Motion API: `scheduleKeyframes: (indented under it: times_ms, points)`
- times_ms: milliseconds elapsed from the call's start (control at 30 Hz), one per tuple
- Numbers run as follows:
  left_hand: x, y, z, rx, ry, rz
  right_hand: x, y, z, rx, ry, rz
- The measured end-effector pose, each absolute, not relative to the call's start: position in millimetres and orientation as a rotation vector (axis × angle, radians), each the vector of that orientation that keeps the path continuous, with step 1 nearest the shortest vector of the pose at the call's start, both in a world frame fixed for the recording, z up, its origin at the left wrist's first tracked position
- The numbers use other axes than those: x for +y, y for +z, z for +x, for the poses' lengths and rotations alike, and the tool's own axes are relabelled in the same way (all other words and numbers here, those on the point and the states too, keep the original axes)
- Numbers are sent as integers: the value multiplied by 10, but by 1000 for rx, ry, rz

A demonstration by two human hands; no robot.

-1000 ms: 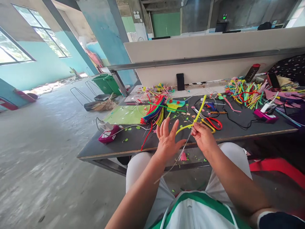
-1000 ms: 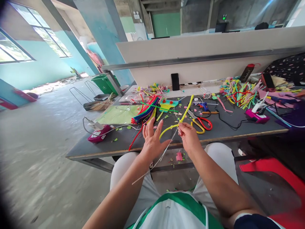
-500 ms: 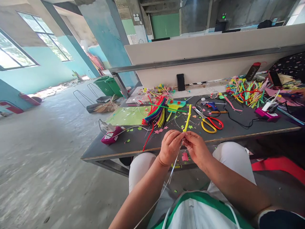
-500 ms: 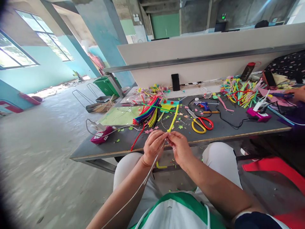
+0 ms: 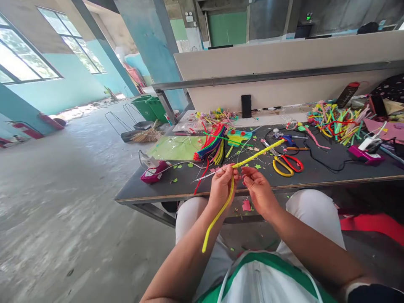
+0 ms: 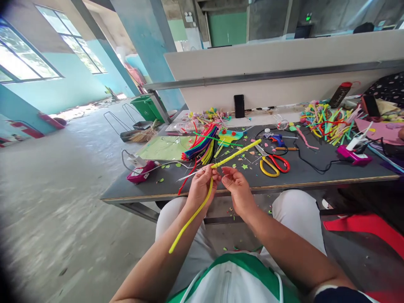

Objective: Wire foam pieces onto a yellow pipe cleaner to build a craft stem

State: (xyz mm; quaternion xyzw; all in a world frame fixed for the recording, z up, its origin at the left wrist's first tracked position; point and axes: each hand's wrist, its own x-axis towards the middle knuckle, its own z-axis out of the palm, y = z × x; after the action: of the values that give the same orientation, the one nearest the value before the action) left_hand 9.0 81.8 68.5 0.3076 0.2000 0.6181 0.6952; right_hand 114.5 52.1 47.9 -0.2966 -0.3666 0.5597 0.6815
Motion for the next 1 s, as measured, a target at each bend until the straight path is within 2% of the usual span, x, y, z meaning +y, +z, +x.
scheduleKeyframes:
  times_ms: [133, 433, 667, 867, 933, 1000]
  points:
    - [701, 691, 187, 440, 1282, 658, 543, 509, 1087, -722, 1305, -543]
    - [625, 761, 238, 461, 1210, 656, 520, 558, 1100, -702, 1067, -637]
    - [493, 1004, 432, 372, 1143, 619, 397, 796, 1234, -771, 882, -630]
    - [227, 1239, 389, 411, 772, 892, 374, 1019, 1667, -802, 797, -802]
    - [167, 1282, 231, 509, 590, 1110, 395, 1046, 1791, -843, 740, -832]
    - [161, 1333, 36, 671, 590, 1421, 409, 1049, 1854, -883, 734, -841]
